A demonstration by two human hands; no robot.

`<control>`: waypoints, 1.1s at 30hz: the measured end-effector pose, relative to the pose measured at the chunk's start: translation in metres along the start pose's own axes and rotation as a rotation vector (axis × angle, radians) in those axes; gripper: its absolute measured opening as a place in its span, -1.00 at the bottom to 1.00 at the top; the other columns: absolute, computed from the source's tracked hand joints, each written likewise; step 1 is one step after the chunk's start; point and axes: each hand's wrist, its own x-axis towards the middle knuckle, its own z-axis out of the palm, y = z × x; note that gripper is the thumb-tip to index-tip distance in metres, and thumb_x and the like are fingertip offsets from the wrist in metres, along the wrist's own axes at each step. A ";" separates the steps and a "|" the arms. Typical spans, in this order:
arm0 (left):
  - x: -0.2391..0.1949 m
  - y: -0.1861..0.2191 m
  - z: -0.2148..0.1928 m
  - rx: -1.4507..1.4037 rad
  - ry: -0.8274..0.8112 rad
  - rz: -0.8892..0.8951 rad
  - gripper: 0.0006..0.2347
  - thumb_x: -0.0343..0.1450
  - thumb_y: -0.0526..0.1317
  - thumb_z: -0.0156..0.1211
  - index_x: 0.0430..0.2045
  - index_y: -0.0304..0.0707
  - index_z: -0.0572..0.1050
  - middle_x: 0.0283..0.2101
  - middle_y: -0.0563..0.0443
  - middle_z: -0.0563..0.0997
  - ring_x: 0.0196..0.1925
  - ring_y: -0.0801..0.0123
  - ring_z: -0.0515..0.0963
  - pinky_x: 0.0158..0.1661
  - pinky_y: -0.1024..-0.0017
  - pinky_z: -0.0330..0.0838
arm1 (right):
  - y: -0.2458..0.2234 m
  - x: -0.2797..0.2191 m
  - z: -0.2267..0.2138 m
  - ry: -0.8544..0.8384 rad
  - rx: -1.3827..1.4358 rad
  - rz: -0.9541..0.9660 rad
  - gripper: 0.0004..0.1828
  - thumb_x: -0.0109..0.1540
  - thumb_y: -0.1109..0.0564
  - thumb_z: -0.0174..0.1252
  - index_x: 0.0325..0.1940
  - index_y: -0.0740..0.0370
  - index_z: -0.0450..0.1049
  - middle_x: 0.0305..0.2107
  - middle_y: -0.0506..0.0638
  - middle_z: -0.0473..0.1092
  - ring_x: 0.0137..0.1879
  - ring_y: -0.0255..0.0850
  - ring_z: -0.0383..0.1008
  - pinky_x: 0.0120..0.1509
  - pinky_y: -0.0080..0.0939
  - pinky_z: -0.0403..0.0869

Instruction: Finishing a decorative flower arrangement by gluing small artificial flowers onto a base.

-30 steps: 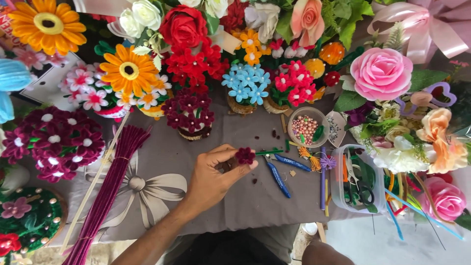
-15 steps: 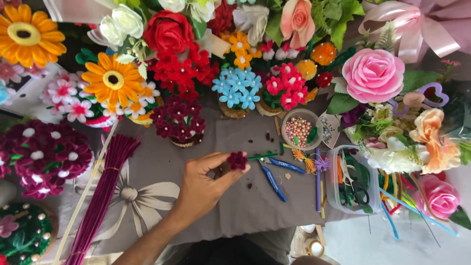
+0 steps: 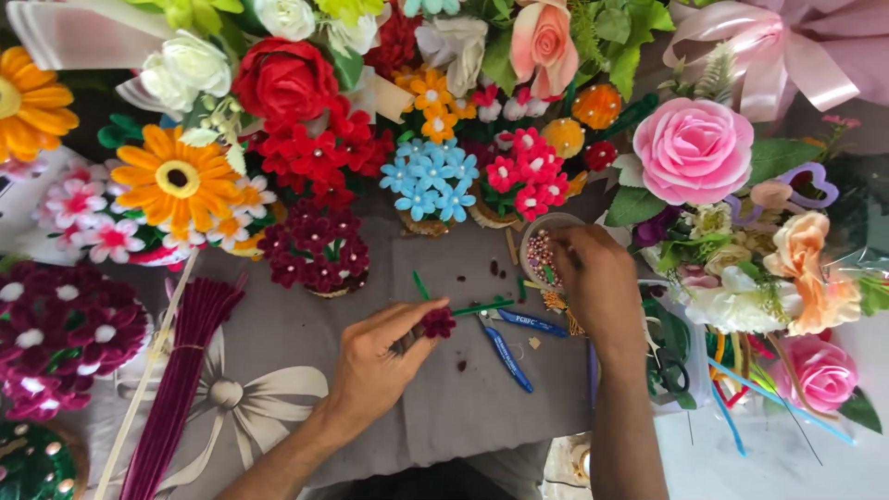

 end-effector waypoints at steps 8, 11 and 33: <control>-0.004 -0.007 0.002 0.014 -0.016 0.041 -0.69 0.34 -0.43 0.37 -0.02 -0.33 0.58 -0.09 -0.10 0.72 -0.07 0.32 0.74 0.03 0.47 0.69 | -0.005 0.012 0.012 -0.130 -0.179 0.123 -0.83 0.23 0.22 0.13 -0.17 0.18 0.61 -0.23 0.12 0.51 -0.24 0.17 0.53 -0.25 0.16 0.40; -0.004 -0.009 0.003 0.009 -0.026 0.036 -0.69 0.35 -0.43 0.36 -0.01 -0.33 0.58 -0.10 -0.10 0.72 -0.09 0.32 0.74 0.03 0.46 0.69 | -0.004 0.014 0.012 -0.157 -0.227 0.134 -0.83 0.24 0.21 0.14 -0.15 0.17 0.63 -0.22 0.11 0.52 -0.26 0.16 0.53 -0.28 0.15 0.40; -0.001 -0.009 0.003 -0.006 -0.005 0.042 -0.72 0.36 -0.41 0.36 -0.04 -0.34 0.59 -0.14 -0.06 0.73 -0.14 0.39 0.73 -0.04 0.55 0.68 | 0.004 0.016 0.018 -0.198 -0.216 0.093 -0.83 0.29 0.25 0.12 -0.39 0.32 0.53 -0.44 0.10 0.40 -0.36 0.09 0.44 -0.33 0.07 0.33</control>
